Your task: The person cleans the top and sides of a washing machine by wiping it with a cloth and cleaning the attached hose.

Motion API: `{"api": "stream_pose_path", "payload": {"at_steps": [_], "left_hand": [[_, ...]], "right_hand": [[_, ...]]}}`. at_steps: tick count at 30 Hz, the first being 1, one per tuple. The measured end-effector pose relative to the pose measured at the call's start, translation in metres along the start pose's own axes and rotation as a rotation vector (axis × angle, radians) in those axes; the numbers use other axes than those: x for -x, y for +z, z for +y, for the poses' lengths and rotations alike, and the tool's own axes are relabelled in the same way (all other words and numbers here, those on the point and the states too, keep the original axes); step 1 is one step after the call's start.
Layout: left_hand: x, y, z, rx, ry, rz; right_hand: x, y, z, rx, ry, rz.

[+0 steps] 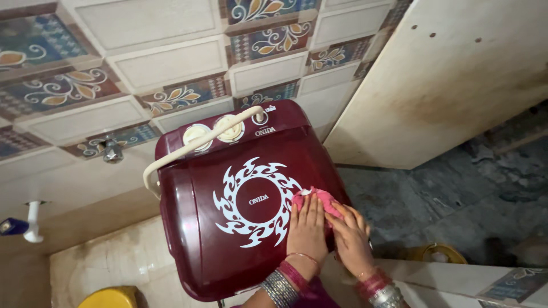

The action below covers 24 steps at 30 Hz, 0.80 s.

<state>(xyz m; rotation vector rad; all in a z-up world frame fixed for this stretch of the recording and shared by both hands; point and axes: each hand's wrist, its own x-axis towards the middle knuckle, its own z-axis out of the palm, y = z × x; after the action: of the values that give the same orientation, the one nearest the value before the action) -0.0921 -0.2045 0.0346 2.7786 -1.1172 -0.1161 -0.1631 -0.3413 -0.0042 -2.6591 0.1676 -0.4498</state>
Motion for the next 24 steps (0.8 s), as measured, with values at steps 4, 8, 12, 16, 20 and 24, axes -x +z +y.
{"api": "stream_pose_path", "payload": {"at_steps": [4,8,12,16,20,24], "left_hand": [[-0.026,0.004,-0.014,0.104,-0.069,-0.026],[-0.065,0.010,-0.035,0.150,-0.169,0.113],[-0.110,0.010,-0.060,0.179,-0.244,0.161],[-0.156,0.012,-0.090,0.170,-0.325,0.102],[-0.195,0.014,-0.117,0.134,-0.359,0.130],[-0.226,0.007,-0.131,-0.004,-0.416,0.083]], "right_hand": [[-0.037,-0.001,-0.001,-0.046,0.041,-0.053],[-0.092,0.010,0.011,-0.104,-0.046,-0.060],[-0.151,0.024,0.025,-0.143,-0.115,-0.104],[-0.204,0.031,0.027,-0.146,-0.154,-0.159],[-0.254,0.040,0.026,-0.041,-0.106,-0.302],[-0.288,0.070,0.038,-0.076,-0.182,-0.219]]}}
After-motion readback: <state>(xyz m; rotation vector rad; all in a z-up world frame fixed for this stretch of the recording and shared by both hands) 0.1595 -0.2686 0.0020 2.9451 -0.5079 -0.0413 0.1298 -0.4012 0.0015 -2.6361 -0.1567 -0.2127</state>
